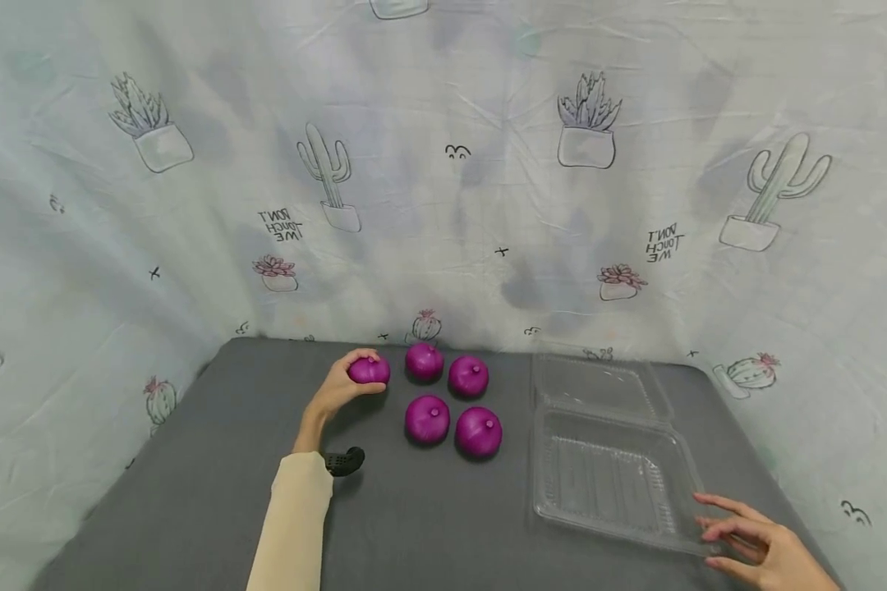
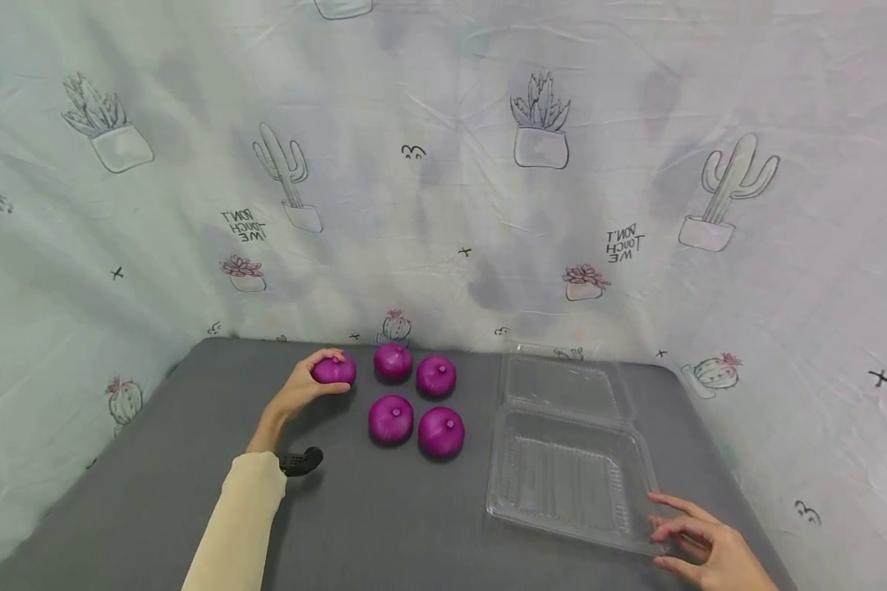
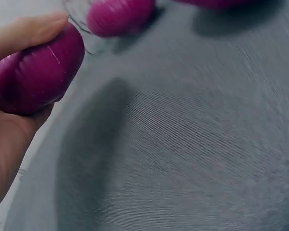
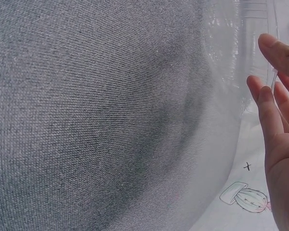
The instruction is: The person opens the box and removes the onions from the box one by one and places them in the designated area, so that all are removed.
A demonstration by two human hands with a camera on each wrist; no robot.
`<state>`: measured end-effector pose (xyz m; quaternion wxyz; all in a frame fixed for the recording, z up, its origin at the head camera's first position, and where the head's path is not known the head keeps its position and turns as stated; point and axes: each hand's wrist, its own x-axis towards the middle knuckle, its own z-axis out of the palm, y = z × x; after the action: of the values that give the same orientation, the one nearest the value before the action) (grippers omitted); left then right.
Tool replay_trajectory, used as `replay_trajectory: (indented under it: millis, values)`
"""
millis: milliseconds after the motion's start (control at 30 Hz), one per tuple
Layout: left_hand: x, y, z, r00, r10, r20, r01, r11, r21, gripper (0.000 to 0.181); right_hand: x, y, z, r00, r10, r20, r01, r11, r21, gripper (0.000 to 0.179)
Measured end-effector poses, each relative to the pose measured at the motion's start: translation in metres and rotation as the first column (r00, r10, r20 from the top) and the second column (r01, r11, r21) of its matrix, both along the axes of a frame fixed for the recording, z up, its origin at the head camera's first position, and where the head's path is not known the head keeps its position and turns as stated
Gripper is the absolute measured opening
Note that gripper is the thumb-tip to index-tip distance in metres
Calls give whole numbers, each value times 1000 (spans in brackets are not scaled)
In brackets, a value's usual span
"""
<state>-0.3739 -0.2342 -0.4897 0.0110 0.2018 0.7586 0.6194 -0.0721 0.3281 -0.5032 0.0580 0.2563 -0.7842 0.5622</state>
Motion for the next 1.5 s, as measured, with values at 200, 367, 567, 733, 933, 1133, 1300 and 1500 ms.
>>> replay_trajectory:
  millis: [200,367,567,733,933,1133,1300,1500]
  values:
    - [2,1,-19,996,86,25,-84,995,-59,49,-1,3,3,1000,-8,-22,9,999,51,34]
    - [1,3,-21,994,83,67,-75,991,-114,54,0,3,1,1000,-2,-23,3,999,43,33]
    - [-7,7,-14,998,30,61,-20,986,-168,61,1,2,1,1000,-20,-24,21,999,37,33]
    - [-12,6,-13,996,65,64,-52,982,-181,79,2,1,2,999,-45,-30,47,997,64,33]
    - [-15,-3,-18,995,41,87,-29,991,-133,83,2,-1,2,999,-49,-17,50,997,64,32]
    - [-17,-9,-19,990,51,133,-35,992,-120,91,2,0,3,999,-47,-3,47,996,71,31]
    - [-14,-11,-19,978,95,187,-87,995,-52,88,0,2,5,1000,-28,-1,28,996,84,30]
    - [-8,-12,-7,978,69,198,-71,997,6,83,-1,3,4,999,-16,-50,20,996,92,34]
